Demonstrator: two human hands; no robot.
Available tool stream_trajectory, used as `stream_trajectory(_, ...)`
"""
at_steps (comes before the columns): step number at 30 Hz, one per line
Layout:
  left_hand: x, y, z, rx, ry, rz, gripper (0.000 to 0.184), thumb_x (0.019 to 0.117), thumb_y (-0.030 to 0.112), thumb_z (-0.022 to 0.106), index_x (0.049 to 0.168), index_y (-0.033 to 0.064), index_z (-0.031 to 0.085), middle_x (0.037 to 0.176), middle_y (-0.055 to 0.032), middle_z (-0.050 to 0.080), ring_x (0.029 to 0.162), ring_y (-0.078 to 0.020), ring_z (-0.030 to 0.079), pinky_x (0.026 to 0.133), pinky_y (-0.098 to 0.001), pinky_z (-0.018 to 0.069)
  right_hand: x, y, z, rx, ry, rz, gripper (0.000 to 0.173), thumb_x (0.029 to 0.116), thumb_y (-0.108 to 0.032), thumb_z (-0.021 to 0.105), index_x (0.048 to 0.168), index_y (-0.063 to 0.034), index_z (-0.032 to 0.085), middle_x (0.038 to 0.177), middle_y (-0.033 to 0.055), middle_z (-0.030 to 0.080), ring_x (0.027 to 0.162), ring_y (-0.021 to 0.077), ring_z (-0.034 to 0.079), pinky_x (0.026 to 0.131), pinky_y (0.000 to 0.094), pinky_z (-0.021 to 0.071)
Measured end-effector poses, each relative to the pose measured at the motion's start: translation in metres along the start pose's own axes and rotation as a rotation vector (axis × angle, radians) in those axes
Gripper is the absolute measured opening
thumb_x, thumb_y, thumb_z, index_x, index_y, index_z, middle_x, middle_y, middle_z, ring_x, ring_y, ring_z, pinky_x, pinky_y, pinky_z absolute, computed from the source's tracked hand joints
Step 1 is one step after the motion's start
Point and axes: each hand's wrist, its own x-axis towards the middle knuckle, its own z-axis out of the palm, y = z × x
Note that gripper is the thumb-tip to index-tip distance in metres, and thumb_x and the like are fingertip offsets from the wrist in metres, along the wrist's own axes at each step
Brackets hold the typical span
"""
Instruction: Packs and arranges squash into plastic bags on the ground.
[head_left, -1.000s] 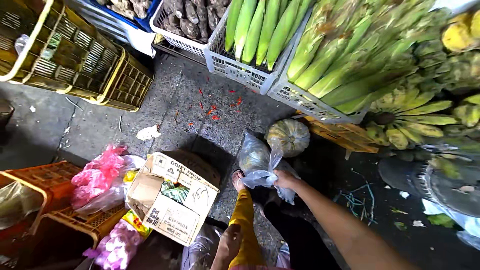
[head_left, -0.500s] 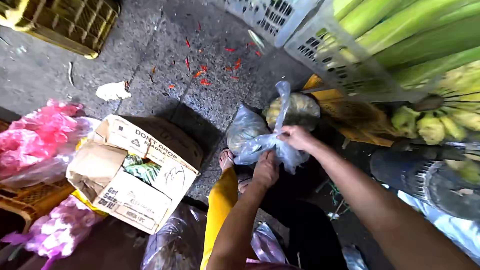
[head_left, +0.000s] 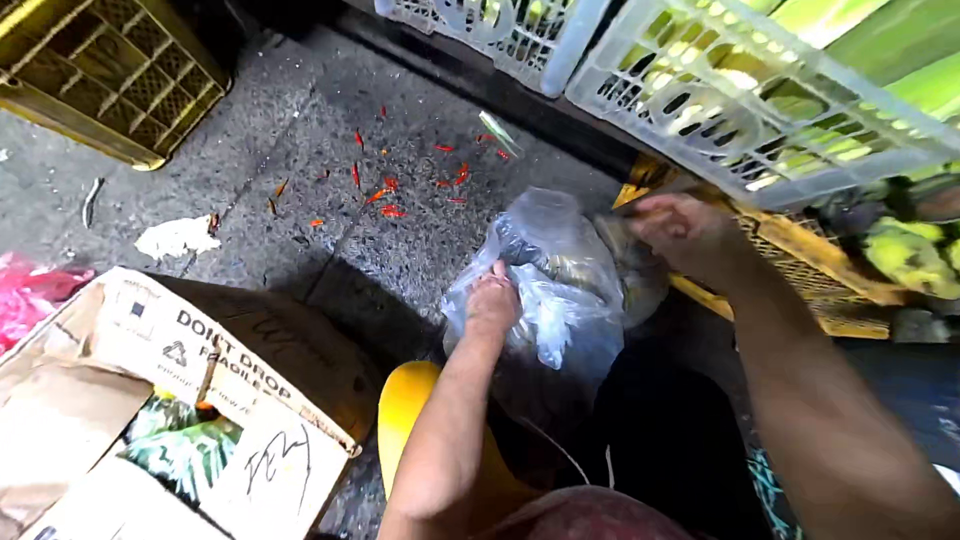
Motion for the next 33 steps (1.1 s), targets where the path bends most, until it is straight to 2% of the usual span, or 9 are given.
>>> stream_trajectory(3,0.012,0.01,0.024,0.248,-0.084,0.06,0.058,0.0956,0.016,0.066,0.146,-0.0066,0.047,0.163,-0.0226,0.03,0.149,-0.0428,0.031,0.112,-0.0641,0.0356,-0.012,0.043,0.041,-0.102,-0.313,0.038,0.067,0.0906,-0.036,0.079,0.142,-0.0011,0.054,0.131,0.0242,0.062,0.116,0.0395,0.063,0.1,0.0566,0.0508)
stream_trajectory(6,-0.019,0.022,0.031,0.348,-0.166,0.09,0.043,0.1047,0.02,0.054,0.139,-0.0045,0.056,0.156,-0.0237,0.042,0.145,-0.0424,0.039,0.112,-0.0614,0.0384,-0.045,0.061,0.083,-0.035,-0.456,-0.037,0.041,0.099,-0.021,0.066,0.134,-0.0009,0.063,0.132,0.0236,0.063,0.122,0.0376,0.061,0.107,0.0539,0.0462)
stream_trajectory(10,-0.085,0.006,0.019,0.399,-0.46,0.116,0.047,0.1012,0.038,0.062,0.124,-0.003,0.065,0.124,-0.0269,0.065,0.12,-0.0446,0.061,0.1,-0.0646,0.0463,-0.062,0.085,0.06,0.258,-0.285,0.056,0.029,0.0983,-0.003,0.059,0.126,0.0047,0.066,0.116,0.0225,0.07,0.102,0.028,0.068,0.095,0.0434,0.054)
stream_trajectory(14,-0.109,-0.005,0.006,0.241,-0.484,0.225,0.04,0.1021,0.034,0.062,0.123,0.0001,0.068,0.115,-0.0236,0.069,0.111,-0.0396,0.066,0.098,-0.0605,0.0497,-0.062,0.103,0.023,0.41,-0.107,-0.064,0.047,0.088,0.003,0.064,0.135,0.0011,0.06,0.135,0.0186,0.062,0.119,0.0254,0.063,0.101,0.0432,0.0526)
stream_trajectory(17,-0.098,0.011,0.022,0.166,-0.167,0.557,0.021,0.0931,0.014,0.066,0.102,-0.0013,0.076,0.131,-0.0168,0.066,0.129,-0.0347,0.057,0.109,-0.0547,0.0438,-0.062,0.082,0.011,0.54,0.23,-0.463,0.029,0.0869,-0.007,0.056,0.113,0.0027,0.065,0.133,0.0118,0.061,0.128,0.0179,0.057,0.107,0.0349,0.05)
stream_trajectory(20,-0.08,0.041,0.056,0.165,-0.421,0.628,0.021,0.0999,0.013,0.059,0.103,-0.0002,0.075,0.122,-0.0166,0.069,0.12,-0.0322,0.063,0.105,-0.0511,0.0476,-0.067,0.04,0.023,0.499,0.042,-0.596,0.014,0.0932,-0.011,0.06,0.091,-0.0047,0.073,0.099,0.0018,0.071,0.095,0.0073,0.068,0.085,0.0281,0.0604)
stream_trajectory(25,-0.029,0.021,0.076,0.246,-0.356,0.361,0.033,0.1026,0.013,0.052,0.129,-0.0009,0.065,0.137,-0.0231,0.06,0.132,-0.0382,0.055,0.112,-0.0559,0.0414,-0.077,0.04,0.099,-0.125,-0.827,-0.124,0.028,0.1024,-0.012,0.052,0.125,0.0001,0.065,0.127,0.0231,0.064,0.122,0.0405,0.059,0.103,0.0592,0.0447)
stream_trajectory(28,-0.031,0.023,0.08,0.419,-0.324,0.293,0.041,0.1035,0.019,0.054,0.142,0.006,0.058,0.152,-0.0154,0.05,0.144,-0.0357,0.043,0.113,-0.059,0.0368,-0.088,0.075,0.124,-0.157,-0.894,0.044,0.033,0.1022,-0.015,0.056,0.129,0.0026,0.064,0.136,0.0256,0.058,0.131,0.0421,0.053,0.109,0.0586,0.0414)
stream_trajectory(33,-0.02,-0.004,0.054,0.25,0.004,0.111,0.051,0.1026,0.036,0.061,0.143,0.0058,0.056,0.144,-0.0227,0.055,0.135,-0.0404,0.052,0.109,-0.0583,0.044,-0.098,0.088,0.156,0.116,-0.806,0.173,0.074,0.1003,-0.044,0.064,0.151,0.0058,0.042,0.147,0.0286,0.051,0.137,0.0406,0.05,0.117,0.0532,0.036)
